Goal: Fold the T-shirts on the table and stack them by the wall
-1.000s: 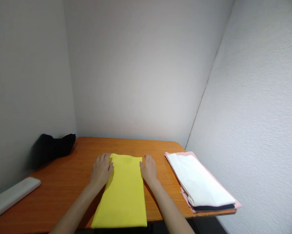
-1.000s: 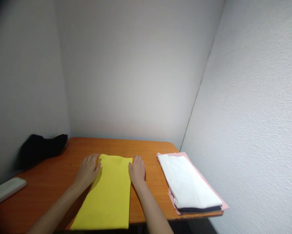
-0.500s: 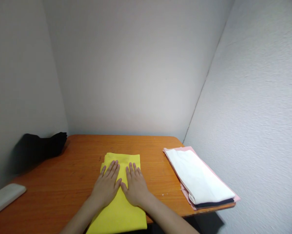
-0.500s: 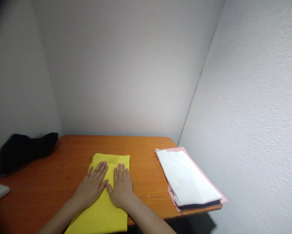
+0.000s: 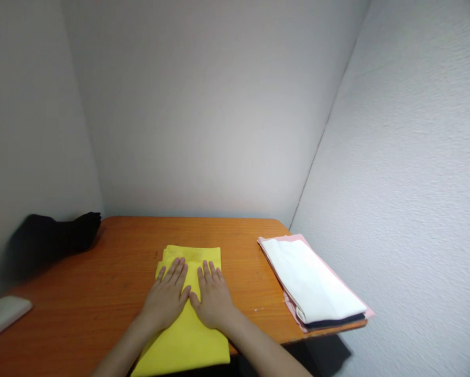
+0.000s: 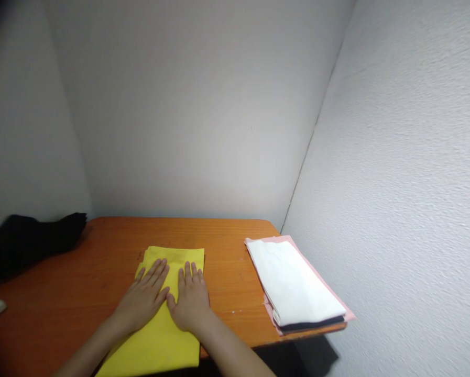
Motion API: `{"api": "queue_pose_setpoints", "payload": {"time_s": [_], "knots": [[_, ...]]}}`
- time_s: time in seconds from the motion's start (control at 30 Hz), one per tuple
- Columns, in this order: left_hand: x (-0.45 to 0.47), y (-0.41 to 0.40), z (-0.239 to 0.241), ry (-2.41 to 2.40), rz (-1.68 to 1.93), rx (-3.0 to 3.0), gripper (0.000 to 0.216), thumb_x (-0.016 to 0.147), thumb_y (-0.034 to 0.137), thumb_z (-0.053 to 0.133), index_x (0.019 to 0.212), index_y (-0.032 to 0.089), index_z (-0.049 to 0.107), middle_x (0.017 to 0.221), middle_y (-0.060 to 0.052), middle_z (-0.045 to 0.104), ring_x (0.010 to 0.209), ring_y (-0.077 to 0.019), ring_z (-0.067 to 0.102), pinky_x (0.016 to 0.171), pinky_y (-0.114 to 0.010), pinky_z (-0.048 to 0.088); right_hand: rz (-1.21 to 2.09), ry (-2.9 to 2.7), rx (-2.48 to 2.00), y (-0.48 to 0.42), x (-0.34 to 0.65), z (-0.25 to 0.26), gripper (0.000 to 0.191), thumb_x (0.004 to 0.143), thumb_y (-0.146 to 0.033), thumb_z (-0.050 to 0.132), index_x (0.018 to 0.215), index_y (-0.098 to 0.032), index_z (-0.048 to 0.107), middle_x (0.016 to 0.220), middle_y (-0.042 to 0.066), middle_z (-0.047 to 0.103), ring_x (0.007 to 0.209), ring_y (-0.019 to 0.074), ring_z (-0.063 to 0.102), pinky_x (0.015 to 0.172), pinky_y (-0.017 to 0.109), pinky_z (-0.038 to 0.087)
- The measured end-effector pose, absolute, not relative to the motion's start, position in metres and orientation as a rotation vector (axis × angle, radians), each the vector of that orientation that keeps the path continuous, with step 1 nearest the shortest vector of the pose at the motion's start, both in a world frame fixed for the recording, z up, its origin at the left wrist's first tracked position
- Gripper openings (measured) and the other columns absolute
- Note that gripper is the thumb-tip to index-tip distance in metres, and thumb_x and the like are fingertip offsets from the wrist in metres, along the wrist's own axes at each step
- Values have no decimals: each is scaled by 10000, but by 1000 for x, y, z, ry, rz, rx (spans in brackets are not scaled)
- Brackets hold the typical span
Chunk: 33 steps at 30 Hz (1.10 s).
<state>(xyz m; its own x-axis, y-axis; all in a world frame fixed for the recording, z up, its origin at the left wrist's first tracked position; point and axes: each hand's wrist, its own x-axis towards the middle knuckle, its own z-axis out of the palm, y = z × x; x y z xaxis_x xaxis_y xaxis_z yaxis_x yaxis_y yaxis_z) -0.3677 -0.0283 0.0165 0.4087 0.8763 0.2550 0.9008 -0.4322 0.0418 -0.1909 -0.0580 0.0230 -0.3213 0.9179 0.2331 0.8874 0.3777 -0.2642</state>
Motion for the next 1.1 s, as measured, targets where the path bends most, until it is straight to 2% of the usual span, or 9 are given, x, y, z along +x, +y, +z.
{"api": "queue_pose_setpoints", "payload": {"time_s": [0.1,0.2,0.4,0.5,0.63,0.93,1.1], "knots": [[-366,-30,18,-1634,-366,-2532,594,909,392,344,1434,120,405,1544,-109,281,1453,-270,216,1187,-501,159,156,-2333,-1560,-56,-188,29,693,975,-523,289,1498,-70,258,1572,140,122,1457,298,52,1184,500,111],[-364,-35,26,-1673,-360,-2535,601,908,391,348,1429,96,408,1540,-133,290,1443,-284,245,1181,-502,175,213,-2374,-1548,-61,-185,40,684,969,-497,337,1486,-53,281,1570,149,139,1458,289,59,1186,476,127],[-360,-68,47,-1641,-380,-2552,542,929,276,271,1413,94,433,1535,-134,311,1445,-272,242,1176,-524,182,207,-2381,-1520,-105,-194,57,613,970,-382,351,1468,-27,309,1557,172,175,1458,290,60,1184,492,143],[-358,-82,46,-1617,-293,-2646,543,939,304,260,1435,136,404,1550,-96,283,1452,-255,219,1171,-513,213,265,-2407,-1489,-127,-200,56,634,970,-405,337,1480,-32,282,1556,164,179,1455,295,77,1182,498,162],[-358,-88,37,-1660,-193,-2658,536,937,308,276,1430,148,410,1542,-101,288,1443,-254,235,1168,-509,228,249,-2395,-1509,-137,-202,48,647,986,-460,279,1505,-77,228,1565,134,151,1454,297,63,1180,535,126],[-358,-88,32,-1639,-216,-2599,515,914,283,328,1404,188,456,1531,-90,307,1431,-247,263,1162,-499,252,122,-2360,-1469,-140,-200,42,637,1001,-486,258,1508,-103,221,1562,109,161,1453,278,76,1188,504,154],[-359,-88,27,-1641,-219,-2625,519,937,324,280,1410,186,443,1538,-80,279,1438,-242,237,1172,-496,231,128,-2330,-1431,-140,-199,44,637,999,-487,274,1508,-108,223,1556,105,180,1449,288,94,1184,511,173]]}}
